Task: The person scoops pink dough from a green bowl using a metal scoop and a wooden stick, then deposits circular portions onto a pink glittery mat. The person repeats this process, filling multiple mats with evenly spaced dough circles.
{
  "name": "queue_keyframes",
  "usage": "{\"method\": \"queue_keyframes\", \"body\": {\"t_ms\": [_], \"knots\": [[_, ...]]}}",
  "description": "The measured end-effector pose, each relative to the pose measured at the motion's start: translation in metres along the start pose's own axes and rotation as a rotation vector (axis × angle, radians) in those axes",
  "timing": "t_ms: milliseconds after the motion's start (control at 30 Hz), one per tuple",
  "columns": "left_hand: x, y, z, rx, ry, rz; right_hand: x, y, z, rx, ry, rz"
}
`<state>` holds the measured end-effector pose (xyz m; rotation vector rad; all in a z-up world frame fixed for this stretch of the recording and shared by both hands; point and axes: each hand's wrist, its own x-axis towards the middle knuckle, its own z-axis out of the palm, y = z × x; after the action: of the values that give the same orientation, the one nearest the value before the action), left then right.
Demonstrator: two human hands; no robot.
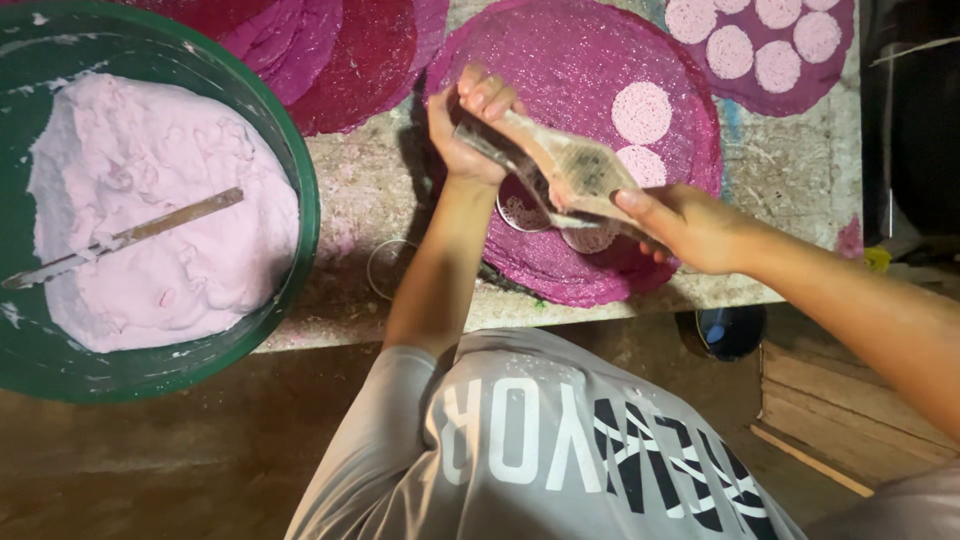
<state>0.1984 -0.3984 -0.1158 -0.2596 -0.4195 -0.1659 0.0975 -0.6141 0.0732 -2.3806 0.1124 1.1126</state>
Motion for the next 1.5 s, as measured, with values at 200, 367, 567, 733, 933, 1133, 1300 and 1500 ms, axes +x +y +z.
{"method": "queue_keyframes", "body": {"t_ms": [200, 367, 567, 733, 933, 1133, 1300, 1500], "knots": [[0.033, 0.014, 0.004, 0.166, -0.068, -0.041, 0.007, -0.004, 0.009, -0.029, 0.171, -0.119], [0.033, 0.039, 0.014, 0.215, -0.043, -0.079, 0.025, -0.005, 0.027, 0.097, 0.156, -0.213], [0.015, 0.035, 0.009, 0.293, -0.016, 0.010, 0.024, 0.003, 0.034, 0.260, 0.016, -0.096], [0.013, 0.002, 0.009, 0.176, 0.258, 0.000, 0.010, 0.003, 0.005, 0.046, 0.058, -0.010], [0.033, 0.020, 0.014, 0.279, 0.178, -0.037, 0.016, -0.003, 0.015, 0.135, 0.156, -0.108], [0.034, 0.013, 0.017, 0.286, 0.211, -0.014, 0.024, 0.006, 0.013, 0.083, 0.154, -0.039], [0.041, 0.035, 0.034, 0.431, 0.066, -0.051, 0.047, 0.018, 0.039, 0.181, 0.247, -0.331], [-0.015, 0.051, 0.067, 1.268, 0.440, -0.401, 0.031, 0.048, 0.067, 0.681, 0.135, -0.619]]}}
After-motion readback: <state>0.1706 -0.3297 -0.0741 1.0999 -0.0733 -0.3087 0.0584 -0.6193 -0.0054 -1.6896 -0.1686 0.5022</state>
